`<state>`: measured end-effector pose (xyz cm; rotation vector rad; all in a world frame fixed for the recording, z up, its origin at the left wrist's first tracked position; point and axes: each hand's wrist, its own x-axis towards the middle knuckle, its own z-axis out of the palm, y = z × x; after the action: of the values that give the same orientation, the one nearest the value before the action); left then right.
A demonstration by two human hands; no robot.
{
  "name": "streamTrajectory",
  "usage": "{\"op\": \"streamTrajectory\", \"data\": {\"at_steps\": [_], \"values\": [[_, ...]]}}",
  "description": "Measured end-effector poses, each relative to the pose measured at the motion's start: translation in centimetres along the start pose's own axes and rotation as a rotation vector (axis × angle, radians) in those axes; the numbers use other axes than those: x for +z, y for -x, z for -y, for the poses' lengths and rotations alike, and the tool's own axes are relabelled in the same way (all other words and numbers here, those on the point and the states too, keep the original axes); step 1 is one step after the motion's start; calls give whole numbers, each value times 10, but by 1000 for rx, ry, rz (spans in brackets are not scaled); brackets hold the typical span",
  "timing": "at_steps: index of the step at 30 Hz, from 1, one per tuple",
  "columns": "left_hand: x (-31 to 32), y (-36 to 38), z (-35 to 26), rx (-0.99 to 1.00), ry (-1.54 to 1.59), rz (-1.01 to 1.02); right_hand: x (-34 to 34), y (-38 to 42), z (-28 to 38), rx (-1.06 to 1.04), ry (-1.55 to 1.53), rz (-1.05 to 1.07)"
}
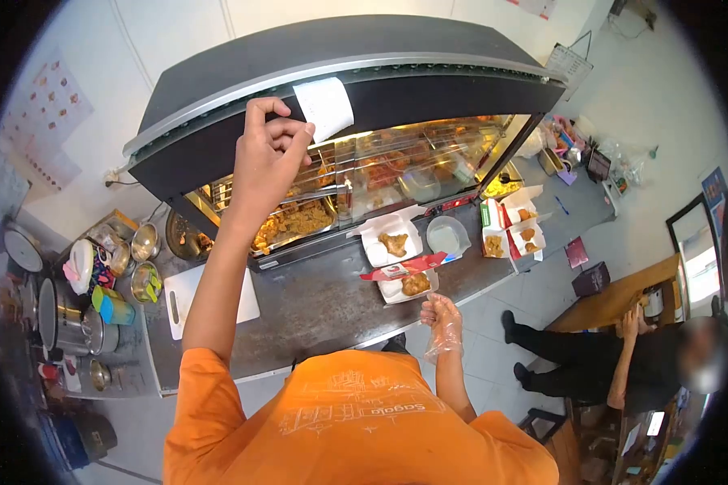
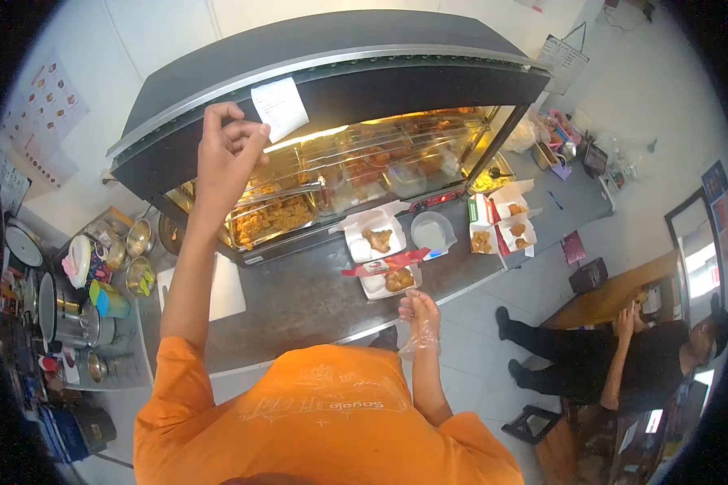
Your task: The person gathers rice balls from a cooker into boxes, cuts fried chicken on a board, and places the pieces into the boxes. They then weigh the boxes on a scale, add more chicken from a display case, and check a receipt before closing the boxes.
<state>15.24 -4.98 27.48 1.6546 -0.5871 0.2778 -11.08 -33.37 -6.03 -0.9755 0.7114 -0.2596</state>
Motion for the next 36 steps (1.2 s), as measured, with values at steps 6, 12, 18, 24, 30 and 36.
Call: {"op": "streamTrajectory", "data": {"at_steps": [6,12,18,24,30,36], "values": [[5,5,0,-26,-68,-60,-21,-37,25,5,23,58],[9,9,5,-29,-141,-116,-30,-73,43,59,60,135],[13,10,10,35,-218,-183,-28,-107,48,57,25,247],[13,11,2,45,-240,-175,-8,-123,53,92,29,280],[4,5,0,88,-223,-131,8,-130,45,71,13,310],[-2,-4,-8,64,-178,-124,17,-127,33,90,79,260]]}}
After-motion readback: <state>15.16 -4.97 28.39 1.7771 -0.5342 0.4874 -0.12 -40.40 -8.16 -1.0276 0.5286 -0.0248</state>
